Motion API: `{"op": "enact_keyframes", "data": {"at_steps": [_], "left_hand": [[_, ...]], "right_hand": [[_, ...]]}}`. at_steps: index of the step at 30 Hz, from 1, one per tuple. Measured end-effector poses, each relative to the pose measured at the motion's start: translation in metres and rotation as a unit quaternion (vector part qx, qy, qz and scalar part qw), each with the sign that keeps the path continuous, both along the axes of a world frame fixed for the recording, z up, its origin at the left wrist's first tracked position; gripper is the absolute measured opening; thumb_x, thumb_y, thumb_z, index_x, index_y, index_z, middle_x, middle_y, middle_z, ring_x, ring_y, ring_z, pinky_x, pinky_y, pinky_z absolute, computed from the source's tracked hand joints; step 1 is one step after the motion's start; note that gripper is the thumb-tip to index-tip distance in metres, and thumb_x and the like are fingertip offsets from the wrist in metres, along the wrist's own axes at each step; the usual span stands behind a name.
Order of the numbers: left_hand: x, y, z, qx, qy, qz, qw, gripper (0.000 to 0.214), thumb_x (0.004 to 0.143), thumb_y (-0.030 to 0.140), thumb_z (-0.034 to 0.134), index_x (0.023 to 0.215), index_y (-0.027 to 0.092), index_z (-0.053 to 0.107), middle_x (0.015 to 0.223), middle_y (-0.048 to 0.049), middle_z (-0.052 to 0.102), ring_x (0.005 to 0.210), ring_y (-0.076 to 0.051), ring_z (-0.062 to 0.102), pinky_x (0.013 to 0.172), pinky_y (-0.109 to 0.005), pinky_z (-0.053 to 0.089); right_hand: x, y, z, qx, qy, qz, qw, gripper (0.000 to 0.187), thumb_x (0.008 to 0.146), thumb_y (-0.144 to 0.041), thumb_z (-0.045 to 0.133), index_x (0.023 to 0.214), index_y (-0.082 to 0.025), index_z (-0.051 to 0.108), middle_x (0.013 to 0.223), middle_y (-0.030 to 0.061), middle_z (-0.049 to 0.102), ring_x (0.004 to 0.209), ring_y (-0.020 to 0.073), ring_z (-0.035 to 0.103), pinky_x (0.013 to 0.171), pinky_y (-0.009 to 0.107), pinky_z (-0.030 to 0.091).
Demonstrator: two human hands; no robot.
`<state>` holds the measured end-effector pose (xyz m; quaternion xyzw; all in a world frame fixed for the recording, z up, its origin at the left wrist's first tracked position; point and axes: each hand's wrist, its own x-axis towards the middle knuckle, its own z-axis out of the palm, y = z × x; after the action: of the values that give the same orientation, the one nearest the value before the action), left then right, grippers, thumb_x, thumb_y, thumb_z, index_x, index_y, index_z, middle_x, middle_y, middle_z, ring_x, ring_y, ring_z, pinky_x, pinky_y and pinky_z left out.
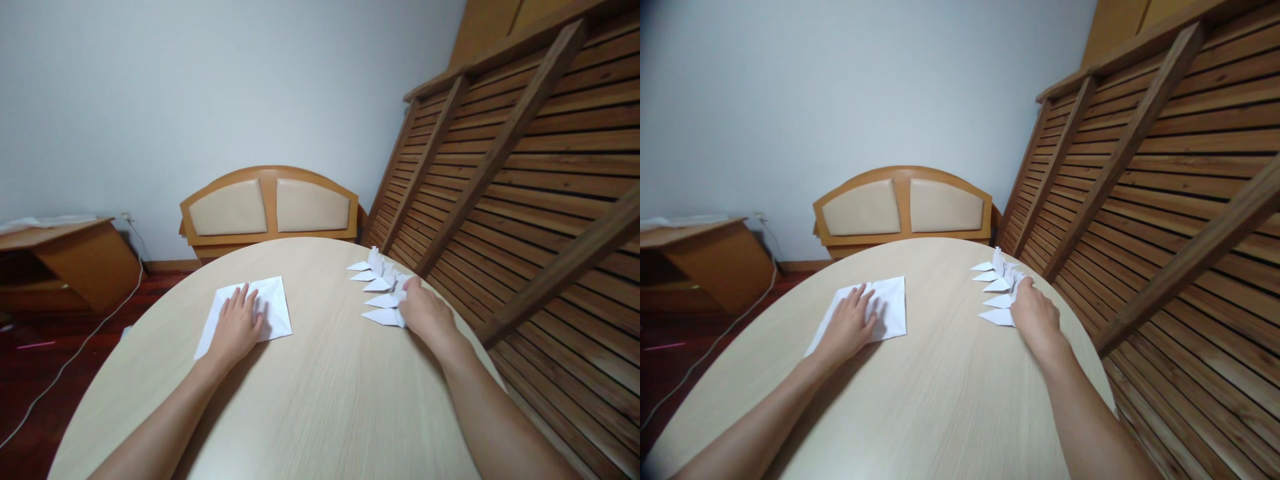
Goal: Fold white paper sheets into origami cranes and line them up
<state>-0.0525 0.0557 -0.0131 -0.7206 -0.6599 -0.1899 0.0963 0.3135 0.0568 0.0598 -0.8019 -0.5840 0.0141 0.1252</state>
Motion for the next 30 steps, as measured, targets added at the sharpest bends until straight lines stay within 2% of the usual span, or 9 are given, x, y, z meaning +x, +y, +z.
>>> {"op": "enact_keyframes", "data": {"at_steps": [4, 8, 10, 13, 17, 20, 25, 28, 30], "left_hand": [[0.043, -0.028, 0.013, 0.01, -0.126, -0.174, 0.977, 0.051, 0.091, 0.037, 0.054, 0.136, 0.014, 0.047, 0.146, -0.0195, 0.048, 0.136, -0.032, 0.044, 0.111, -0.051, 0.037], [0.072, -0.056, 0.024, -0.006, -0.184, -0.284, 0.941, 0.057, 0.085, 0.04, 0.066, 0.134, 0.02, 0.046, 0.129, -0.0149, 0.06, 0.123, -0.03, 0.054, 0.103, -0.049, 0.043], [0.075, -0.06, 0.025, -0.012, -0.202, -0.284, 0.937, 0.059, 0.082, 0.04, 0.068, 0.133, 0.018, 0.046, 0.113, -0.0127, 0.064, 0.111, -0.03, 0.058, 0.096, -0.047, 0.045], [0.071, -0.054, 0.018, -0.026, -0.267, -0.236, 0.934, 0.023, 0.09, 0.036, 0.057, 0.106, 0.019, 0.054, 0.093, -0.0064, 0.064, 0.087, -0.023, 0.059, 0.081, -0.037, 0.046], [0.065, -0.04, 0.004, -0.046, -0.437, -0.189, 0.878, 0.021, 0.092, 0.039, 0.055, 0.087, 0.02, 0.049, 0.082, -0.0007, 0.06, 0.073, -0.016, 0.054, 0.069, -0.028, 0.042], [0.066, -0.037, -0.001, -0.069, -0.512, -0.227, 0.826, 0.023, 0.09, 0.04, 0.058, 0.087, 0.019, 0.049, 0.088, -0.0025, 0.063, 0.082, -0.017, 0.057, 0.077, -0.028, 0.044], [0.074, -0.041, 0.0, -0.099, -0.591, -0.258, 0.758, 0.028, 0.089, 0.045, 0.062, 0.088, 0.019, 0.051, 0.094, -0.0043, 0.065, 0.087, -0.017, 0.059, 0.08, -0.028, 0.045], [0.077, -0.042, 0.003, -0.066, -0.639, -0.233, 0.73, 0.037, 0.086, 0.053, 0.063, 0.08, 0.019, 0.051, 0.082, -0.0012, 0.06, 0.079, -0.016, 0.055, 0.076, -0.027, 0.044], [0.078, -0.043, 0.007, -0.055, -0.657, -0.22, 0.719, 0.042, 0.084, 0.058, 0.064, 0.075, 0.019, 0.05, 0.078, -0.0004, 0.058, 0.075, -0.015, 0.053, 0.074, -0.027, 0.044]], "right_hand": [[-0.035, -0.008, -0.009, 0.074, 0.124, 0.144, 0.979, 0.027, 0.08, -0.015, 0.057, 0.107, -0.019, 0.051, 0.086, 0.007, 0.066, 0.078, 0.0246, 0.065, 0.064, 0.031, 0.04], [-0.085, -0.016, -0.023, 0.124, 0.309, 0.267, 0.904, 0.031, 0.076, -0.017, 0.057, 0.106, -0.022, 0.049, 0.081, -0.0017, 0.059, 0.067, 0.0161, 0.059, 0.061, 0.026, 0.04], [-0.107, -0.015, -0.028, 0.11, 0.413, 0.313, 0.848, 0.035, 0.073, -0.017, 0.057, 0.106, -0.022, 0.049, 0.078, -0.0041, 0.056, 0.065, 0.0144, 0.058, 0.059, 0.025, 0.042], [-0.132, -0.006, -0.029, 0.073, 0.537, 0.332, 0.772, 0.038, 0.071, -0.02, 0.06, 0.107, -0.022, 0.048, 0.077, -0.0052, 0.054, 0.061, 0.0133, 0.057, 0.056, 0.024, 0.044], [-0.142, 0.001, -0.037, 0.065, 0.625, 0.354, 0.693, 0.048, 0.076, -0.037, 0.068, 0.117, -0.022, 0.048, 0.1, 0.0029, 0.059, 0.079, 0.0157, 0.064, 0.073, 0.03, 0.051], [-0.139, -0.002, -0.053, 0.07, 0.617, 0.387, 0.681, 0.063, 0.072, -0.041, 0.077, 0.126, -0.023, 0.05, 0.119, 0.0086, 0.061, 0.104, 0.0207, 0.061, 0.088, 0.034, 0.049], [-0.138, -0.01, -0.068, -0.001, 0.646, 0.391, 0.656, 0.044, 0.089, -0.054, 0.059, 0.119, -0.022, 0.057, 0.116, 0.0103, 0.066, 0.109, 0.0233, 0.063, 0.095, 0.039, 0.048], [-0.144, -0.017, -0.069, 0.033, 0.651, 0.382, 0.655, 0.043, 0.092, -0.054, 0.055, 0.127, -0.031, 0.046, 0.14, 0.0096, 0.053, 0.128, 0.0214, 0.052, 0.103, 0.042, 0.045], [-0.147, -0.024, -0.07, 0.036, 0.617, 0.412, 0.67, 0.035, 0.094, -0.05, 0.054, 0.12, -0.029, 0.046, 0.15, 0.0087, 0.043, 0.14, 0.0204, 0.04, 0.11, 0.044, 0.039]]}}
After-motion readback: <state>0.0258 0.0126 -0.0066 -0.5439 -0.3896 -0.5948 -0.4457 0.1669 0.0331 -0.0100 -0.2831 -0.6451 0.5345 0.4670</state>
